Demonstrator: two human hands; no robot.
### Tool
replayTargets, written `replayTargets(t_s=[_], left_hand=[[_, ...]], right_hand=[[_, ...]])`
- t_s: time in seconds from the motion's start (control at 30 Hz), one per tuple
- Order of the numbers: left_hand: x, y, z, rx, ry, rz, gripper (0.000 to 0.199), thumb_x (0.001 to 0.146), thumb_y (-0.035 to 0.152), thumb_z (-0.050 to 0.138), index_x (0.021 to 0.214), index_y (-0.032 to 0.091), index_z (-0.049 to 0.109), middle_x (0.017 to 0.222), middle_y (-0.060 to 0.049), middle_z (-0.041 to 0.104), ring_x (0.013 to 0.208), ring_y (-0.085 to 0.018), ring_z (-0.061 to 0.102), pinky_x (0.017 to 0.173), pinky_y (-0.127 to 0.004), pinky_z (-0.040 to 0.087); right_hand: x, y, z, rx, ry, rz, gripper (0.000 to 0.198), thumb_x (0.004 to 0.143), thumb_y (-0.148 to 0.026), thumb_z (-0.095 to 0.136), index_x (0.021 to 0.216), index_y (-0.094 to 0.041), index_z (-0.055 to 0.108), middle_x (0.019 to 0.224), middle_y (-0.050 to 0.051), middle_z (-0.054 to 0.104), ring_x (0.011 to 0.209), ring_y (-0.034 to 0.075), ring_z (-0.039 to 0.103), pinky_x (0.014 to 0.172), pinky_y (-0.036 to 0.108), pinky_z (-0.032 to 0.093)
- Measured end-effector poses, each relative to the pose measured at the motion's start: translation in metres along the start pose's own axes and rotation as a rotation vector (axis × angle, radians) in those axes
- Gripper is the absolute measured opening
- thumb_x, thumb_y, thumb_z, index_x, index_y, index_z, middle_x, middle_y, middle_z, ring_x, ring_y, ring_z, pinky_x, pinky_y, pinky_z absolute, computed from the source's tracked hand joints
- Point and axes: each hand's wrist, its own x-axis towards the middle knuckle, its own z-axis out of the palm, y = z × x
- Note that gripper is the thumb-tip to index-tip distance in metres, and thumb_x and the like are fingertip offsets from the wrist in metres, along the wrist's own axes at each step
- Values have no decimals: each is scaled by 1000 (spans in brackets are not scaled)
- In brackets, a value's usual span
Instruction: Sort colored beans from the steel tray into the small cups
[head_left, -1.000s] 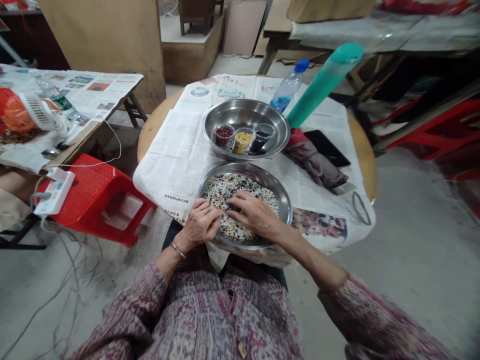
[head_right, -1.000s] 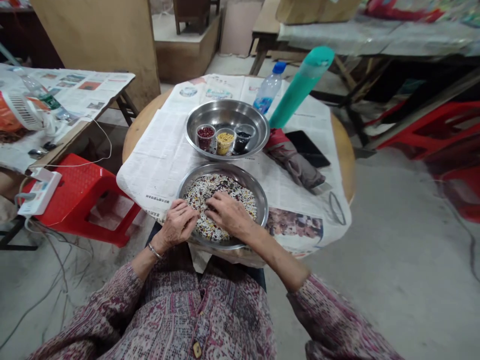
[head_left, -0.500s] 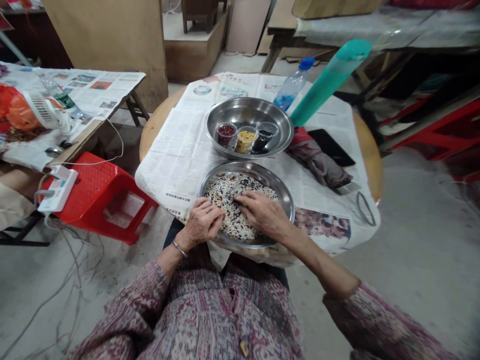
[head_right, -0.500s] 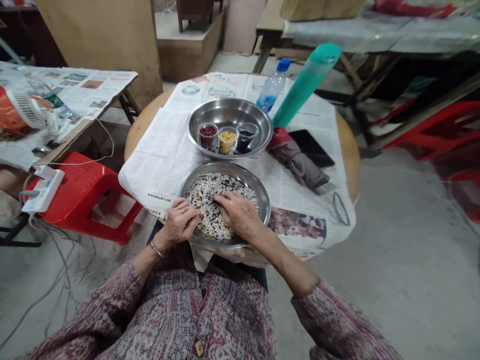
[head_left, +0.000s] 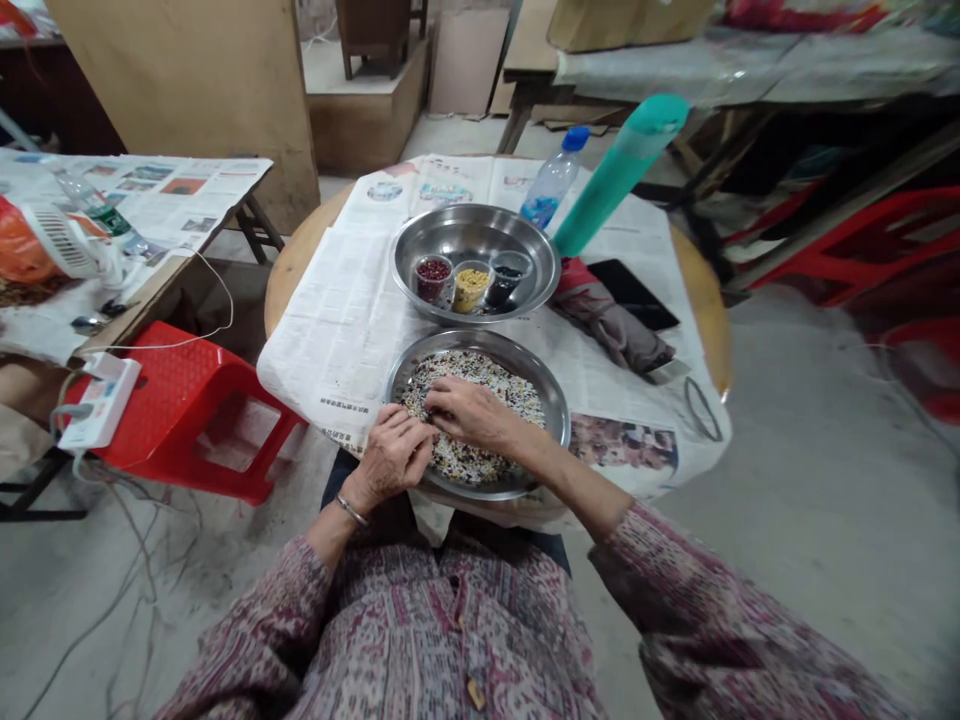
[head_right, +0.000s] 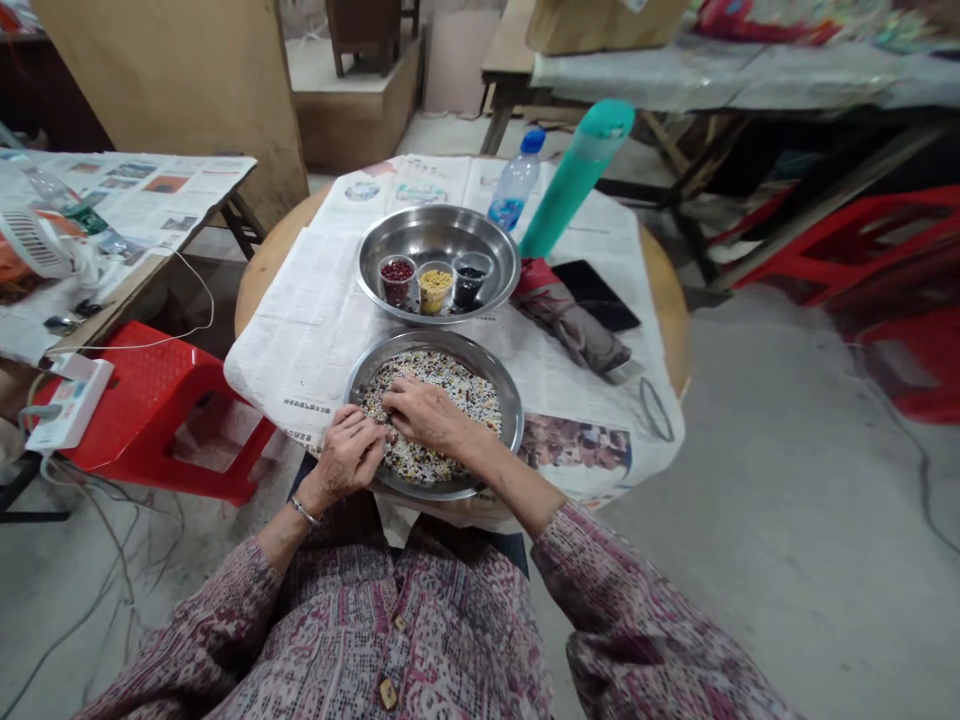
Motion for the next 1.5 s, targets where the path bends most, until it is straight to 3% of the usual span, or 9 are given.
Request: replayTargets(t_s=[0.17, 0.33, 0.47, 0.67, 0.83, 1.1, 1.2, 1.33, 1.5], left_hand=[[-1, -1, 0, -17, -28, -28, 18, 96, 18, 45, 84, 20, 58, 69, -1, 60, 68, -17, 52, 85, -38, 44], [-1, -1, 0, -20, -10, -15, 16, 96, 17, 45, 86, 19, 58, 69, 0, 59, 68, -17, 51, 85, -37, 44], [1, 0, -2, -18, -27, -21, 17, 96, 17, 45, 84, 19, 58, 69, -1, 59, 69, -17, 51, 85, -37, 44], [1, 0, -2, -8, -56, -37, 17, 95, 18, 44, 85, 19, 58, 69, -1, 58, 70, -17, 53, 86, -39, 44], [-1, -1, -1, -14, -48, -29, 16, 94, 17, 44, 88, 19, 58, 71, -1, 59, 71, -18, 54, 87, -39, 45], [-1, 0, -2, -16, -72, -44, 17, 95, 19, 44, 86, 19, 58, 70, -1, 59, 71, -18, 54, 87, -39, 44], [-1, 0, -2, -12, -70, -37, 16, 95, 19, 45, 87, 19, 58, 71, -1, 60, 71, -17, 53, 87, -39, 44], [0, 1, -3, -3, -72, -26, 15, 96, 18, 45, 88, 19, 58, 71, -1, 60, 71, -17, 54, 87, -38, 44], [1, 2, -3, 8, -53, -21, 16, 95, 17, 45, 85, 18, 57, 68, 0, 57, 70, -17, 53, 87, -38, 45]], right_hand=[[-41, 19, -17, -113, 22, 247, 22, 85, -8, 49, 88, -22, 65, 90, 6, 65, 83, 19, 58, 72, 29, 43], [-67, 23, -25, -190, 175, 425, 23, 91, -30, 56, 112, -21, 63, 107, 11, 65, 102, 28, 58, 84, 39, 50], [-71, 10, -12, -52, 168, 417, 41, 87, -40, 65, 123, -19, 59, 109, 13, 63, 104, 30, 60, 87, 43, 52], [-44, -12, 10, 310, 258, 366, 27, 84, -13, 54, 105, -21, 69, 101, 8, 71, 94, 23, 67, 87, 40, 53], [-34, -18, -3, 452, 271, 298, 26, 88, -16, 52, 107, -22, 69, 99, 7, 73, 89, 20, 68, 81, 36, 54], [-82, -16, -25, 219, -215, 189, 23, 91, -12, 49, 85, -22, 69, 83, 4, 68, 79, 19, 64, 74, 32, 51], [-81, -27, -19, 165, -268, 131, 25, 93, -12, 48, 87, -23, 69, 87, 5, 68, 85, 20, 63, 75, 31, 51], [-58, -29, -9, 61, -122, 139, 28, 92, -9, 47, 105, -22, 68, 104, 9, 68, 99, 23, 59, 80, 35, 52], [-28, -10, -1, -61, 191, 351, 33, 96, -21, 47, 125, -20, 62, 125, 14, 62, 115, 30, 53, 95, 45, 49]])
